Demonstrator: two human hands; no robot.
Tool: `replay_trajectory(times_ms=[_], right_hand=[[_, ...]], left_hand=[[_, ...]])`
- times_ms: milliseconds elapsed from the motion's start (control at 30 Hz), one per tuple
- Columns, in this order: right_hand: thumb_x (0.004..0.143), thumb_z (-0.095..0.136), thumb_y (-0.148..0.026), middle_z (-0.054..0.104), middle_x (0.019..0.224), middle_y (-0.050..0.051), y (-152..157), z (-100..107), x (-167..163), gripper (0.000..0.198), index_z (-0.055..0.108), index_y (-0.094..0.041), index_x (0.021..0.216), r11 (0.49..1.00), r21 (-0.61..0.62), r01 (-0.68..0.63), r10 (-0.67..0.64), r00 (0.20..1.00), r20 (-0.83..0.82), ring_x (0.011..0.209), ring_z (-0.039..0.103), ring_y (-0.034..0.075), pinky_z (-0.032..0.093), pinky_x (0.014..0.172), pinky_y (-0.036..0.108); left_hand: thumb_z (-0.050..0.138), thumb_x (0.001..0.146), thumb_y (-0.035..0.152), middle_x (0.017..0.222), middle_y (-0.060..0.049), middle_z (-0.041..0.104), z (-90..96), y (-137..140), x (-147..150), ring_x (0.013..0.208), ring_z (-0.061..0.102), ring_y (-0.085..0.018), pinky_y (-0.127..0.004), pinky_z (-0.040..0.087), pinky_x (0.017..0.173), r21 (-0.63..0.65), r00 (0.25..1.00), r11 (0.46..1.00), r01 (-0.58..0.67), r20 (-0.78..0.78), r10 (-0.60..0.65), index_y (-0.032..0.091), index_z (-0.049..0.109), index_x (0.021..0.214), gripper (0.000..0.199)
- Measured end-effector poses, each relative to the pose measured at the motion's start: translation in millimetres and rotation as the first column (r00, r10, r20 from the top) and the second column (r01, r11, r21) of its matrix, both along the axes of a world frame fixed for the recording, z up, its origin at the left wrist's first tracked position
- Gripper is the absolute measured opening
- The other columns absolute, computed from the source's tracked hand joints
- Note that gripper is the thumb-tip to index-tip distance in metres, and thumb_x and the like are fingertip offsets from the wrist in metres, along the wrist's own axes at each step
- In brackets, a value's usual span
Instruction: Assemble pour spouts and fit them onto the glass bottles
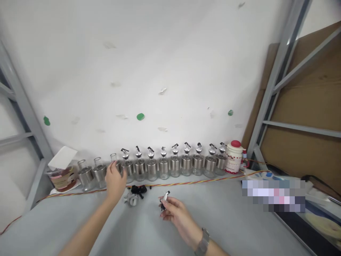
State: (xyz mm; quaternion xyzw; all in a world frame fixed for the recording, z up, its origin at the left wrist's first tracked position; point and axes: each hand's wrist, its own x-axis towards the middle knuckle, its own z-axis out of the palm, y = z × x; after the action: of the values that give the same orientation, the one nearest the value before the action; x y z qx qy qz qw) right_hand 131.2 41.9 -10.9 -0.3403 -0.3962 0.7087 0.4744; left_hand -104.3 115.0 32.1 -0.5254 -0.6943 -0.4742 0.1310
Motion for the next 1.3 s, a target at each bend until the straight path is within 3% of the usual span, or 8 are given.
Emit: replay_trajectory(times_ms=[100,233,333,533,733,933,1100,1300], right_hand=[[0.066,0.067,-0.035,0.058,0.082,0.005,-1.2,1.3,1.6,0.033,0.064,-0.012,0.09,0.999,0.016,-0.028,0.028,1.0,0.002,0.059,0.058,0.012,0.042,0.059,0.025],[0.068,0.066,-0.033,0.059,0.081,0.005,0.7,0.2,2.6,0.031,0.065,-0.012,0.091,0.999,-0.008,-0.053,0.053,0.999,-0.01,0.059,0.058,0.012,0.041,0.06,0.025],[0.066,0.067,-0.028,0.06,0.082,0.005,1.4,0.4,4.2,0.031,0.064,-0.013,0.093,0.995,-0.041,-0.09,0.089,0.996,-0.031,0.061,0.057,0.011,0.04,0.061,0.023],[0.064,0.068,-0.024,0.062,0.081,0.005,0.0,6.7,8.6,0.031,0.065,-0.014,0.093,0.99,-0.082,-0.115,0.109,0.991,-0.084,0.062,0.057,0.01,0.038,0.061,0.022],[0.059,0.071,-0.02,0.061,0.076,0.002,2.8,15.7,12.2,0.031,0.065,-0.015,0.089,0.993,0.042,-0.114,0.117,0.989,-0.089,0.064,0.056,0.012,0.039,0.063,0.024],[0.059,0.072,-0.017,0.059,0.074,0.0,10.2,20.5,19.2,0.032,0.063,-0.016,0.09,0.988,0.14,-0.072,0.089,0.988,-0.123,0.066,0.056,0.013,0.041,0.067,0.027],[0.057,0.075,-0.023,0.06,0.086,0.004,10.3,28.7,22.7,0.026,0.064,-0.014,0.08,0.982,0.171,-0.078,0.108,0.98,-0.169,0.066,0.056,0.013,0.042,0.07,0.03],[0.065,0.07,-0.031,0.062,0.091,0.008,7.4,36.3,26.9,0.029,0.063,-0.014,0.087,0.986,0.154,-0.067,0.091,0.984,-0.153,0.067,0.059,0.014,0.041,0.069,0.029]], left_hand=[[0.042,0.079,0.026,0.118,-0.023,0.043,-4.7,11.2,-20.6,0.113,0.039,-0.034,-0.05,0.031,0.09,-0.032,0.991,0.993,-0.117,-0.072,0.114,0.003,0.036,0.121,0.049],[0.044,0.076,0.029,0.107,-0.025,0.048,-11.2,21.7,-35.9,0.102,0.047,-0.035,-0.046,0.039,0.082,-0.09,0.973,0.978,-0.187,-0.154,0.172,-0.003,0.033,0.121,0.057],[0.044,0.075,0.031,0.104,-0.026,0.05,-12.4,30.8,-41.6,0.099,0.048,-0.037,-0.047,0.039,0.079,-0.126,0.963,0.972,-0.197,-0.212,0.167,-0.006,0.033,0.121,0.059],[0.048,0.073,0.021,0.119,-0.028,0.042,-15.7,41.0,-45.0,0.114,0.037,-0.035,-0.042,0.035,0.088,-0.157,0.952,0.977,-0.145,-0.291,0.095,-0.004,0.021,0.128,0.066],[0.048,0.075,0.024,0.11,-0.025,0.044,-18.7,35.5,-41.4,0.103,0.045,-0.036,-0.045,0.039,0.082,-0.132,0.966,0.981,-0.141,-0.234,0.107,-0.002,0.021,0.129,0.066],[0.051,0.075,0.027,0.108,-0.018,0.042,-19.0,26.1,-36.8,0.104,0.044,-0.032,-0.044,0.039,0.084,-0.061,0.988,0.992,-0.108,-0.114,0.101,0.007,0.025,0.129,0.064],[0.051,0.075,0.029,0.105,-0.015,0.045,-18.8,12.3,-27.6,0.105,0.044,-0.031,-0.045,0.041,0.084,-0.008,0.998,0.999,-0.052,-0.023,0.051,0.01,0.029,0.127,0.06],[0.052,0.076,0.035,0.12,-0.012,0.04,2.1,-16.9,-14.1,0.118,0.032,-0.029,-0.043,0.032,0.096,0.127,0.999,0.992,-0.026,0.04,0.021,0.014,0.023,0.13,0.065]])
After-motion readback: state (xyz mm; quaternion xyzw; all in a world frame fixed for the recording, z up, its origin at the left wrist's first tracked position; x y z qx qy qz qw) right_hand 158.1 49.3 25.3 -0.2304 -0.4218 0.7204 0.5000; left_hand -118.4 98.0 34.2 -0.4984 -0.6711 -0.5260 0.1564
